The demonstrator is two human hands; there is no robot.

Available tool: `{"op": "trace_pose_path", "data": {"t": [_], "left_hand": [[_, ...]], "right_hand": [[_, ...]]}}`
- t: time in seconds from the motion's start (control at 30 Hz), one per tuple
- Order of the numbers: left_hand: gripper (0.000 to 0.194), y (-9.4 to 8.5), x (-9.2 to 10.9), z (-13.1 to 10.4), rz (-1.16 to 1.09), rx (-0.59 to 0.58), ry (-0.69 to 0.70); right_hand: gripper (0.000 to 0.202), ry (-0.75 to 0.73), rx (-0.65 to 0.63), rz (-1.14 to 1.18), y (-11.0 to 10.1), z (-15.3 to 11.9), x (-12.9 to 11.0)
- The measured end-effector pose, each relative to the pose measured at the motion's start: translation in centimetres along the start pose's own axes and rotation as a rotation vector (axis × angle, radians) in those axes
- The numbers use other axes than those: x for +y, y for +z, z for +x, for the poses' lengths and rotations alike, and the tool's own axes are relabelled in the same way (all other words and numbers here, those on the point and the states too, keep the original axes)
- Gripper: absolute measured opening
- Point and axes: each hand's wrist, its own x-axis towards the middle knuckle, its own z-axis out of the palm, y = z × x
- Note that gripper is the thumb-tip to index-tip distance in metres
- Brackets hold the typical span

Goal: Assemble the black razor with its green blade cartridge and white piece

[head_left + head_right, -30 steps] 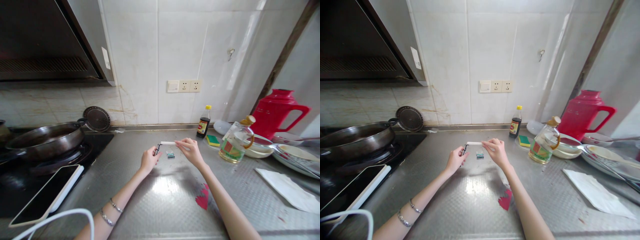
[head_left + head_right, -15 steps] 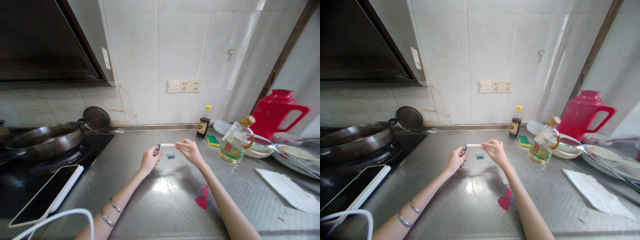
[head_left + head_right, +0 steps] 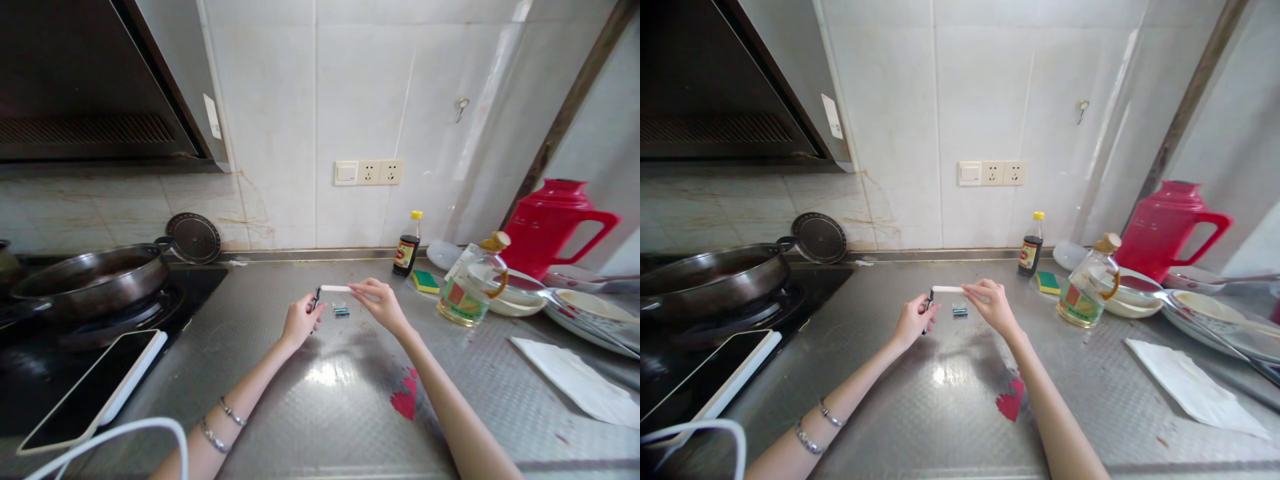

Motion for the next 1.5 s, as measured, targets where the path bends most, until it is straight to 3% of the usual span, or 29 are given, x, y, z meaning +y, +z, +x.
{"op": "trace_pose_path", "data": {"t": [0.23,0.47,0.63,0.7,0.83,1.0,1.3,1.5], "left_hand": [[0.031,0.3,-0.5,0.1,-0.036,-0.021,0.024],[0.029,0.6,-0.6,0.1,-0.161,-0.062,0.018],[0.027,0.9,-0.5,0.0,-0.207,-0.103,0.041],[0.027,1.2,-0.7,-0.1,-0.222,-0.103,0.038],[0.028,1.8,-0.9,-0.4,-0.239,-0.124,0.02],[0.027,2.5,-0.4,-1.1,-0.263,-0.149,0.002],[0.024,2.8,-0.2,-1.3,-0.32,-0.239,0.019],[0.024,3.0,-0.1,-1.1,-0.386,-0.212,-0.066]], "right_hand": [[0.025,0.019,-0.021,0.011,-0.1,0.0,-0.1],[0.029,0.107,-0.037,0.167,0.0,0.1,-0.3],[0.038,0.402,-0.038,0.431,0.5,-0.1,-0.7],[0.044,0.566,-0.031,0.639,0.6,-0.4,-2.1],[0.037,0.777,-0.027,1.119,0.9,-1.9,-6.3],[0.031,0.981,-0.096,1.337,1.5,-4.3,-9.5],[0.035,1.008,-0.031,1.308,2.1,-5.0,-10.7],[0.036,1.011,-0.044,1.356,3.3,-5.3,-11.6]]}}
